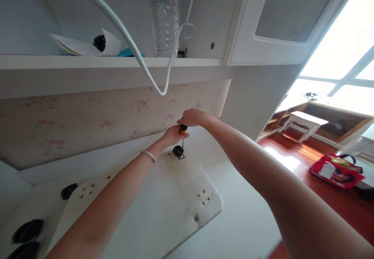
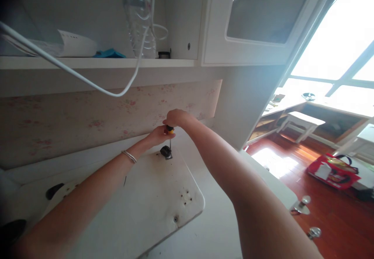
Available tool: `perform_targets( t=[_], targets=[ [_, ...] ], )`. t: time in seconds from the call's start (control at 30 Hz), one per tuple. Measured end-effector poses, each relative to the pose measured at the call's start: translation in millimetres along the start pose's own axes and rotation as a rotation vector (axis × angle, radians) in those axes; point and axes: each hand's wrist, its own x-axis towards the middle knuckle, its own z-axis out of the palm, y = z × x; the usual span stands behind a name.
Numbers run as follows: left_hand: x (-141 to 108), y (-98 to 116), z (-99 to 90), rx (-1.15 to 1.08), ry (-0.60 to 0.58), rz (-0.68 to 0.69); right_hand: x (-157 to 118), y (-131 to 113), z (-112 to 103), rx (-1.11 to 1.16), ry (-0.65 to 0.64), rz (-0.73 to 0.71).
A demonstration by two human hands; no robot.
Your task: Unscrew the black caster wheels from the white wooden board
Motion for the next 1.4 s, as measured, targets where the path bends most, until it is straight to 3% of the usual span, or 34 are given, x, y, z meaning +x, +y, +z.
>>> perform_targets(
  t=[0.2, 0.4, 0.6, 0.8, 1.0, 1.23, 1.4],
  targets=[
    [-0.6, -1.1, 3.2, -0.068, -0.028, 0.01, -6.6, 8.3, -7.9, 0.098, -0.163, 0.005],
    [9.1, 0.5, 9.5, -0.007, -0.012, -0.041, -4.6, 8.7, -0.5, 0.061, -0.038, 0.123],
    [3.2, 12.7, 12.2, -0.065, -0.047, 0.002, -1.2, 23.2, 2.1, 0.131, -0.157, 0.098],
    [8.7, 13.5, 18.9, -0.055, 0.013, -0.018, -3.1, 20.1, 2.8, 0.075, -0.049, 0.14],
    [3.1, 17.9, 16.6, -0.104, -0.049, 0.017, -3.1, 28.4, 3.0, 0.149, -0.175, 0.038],
    [5.3, 20.1, 16.3, -0.073, -0.034, -0.01, 1.7, 28.7, 7.7, 0.13, -0.086, 0.042],
    [3.2, 23.0, 17.0, -0.069, -0.076, -0.007, -0.5, 24.7, 5.9, 0.149, -0.128, -0.011]
  ],
)
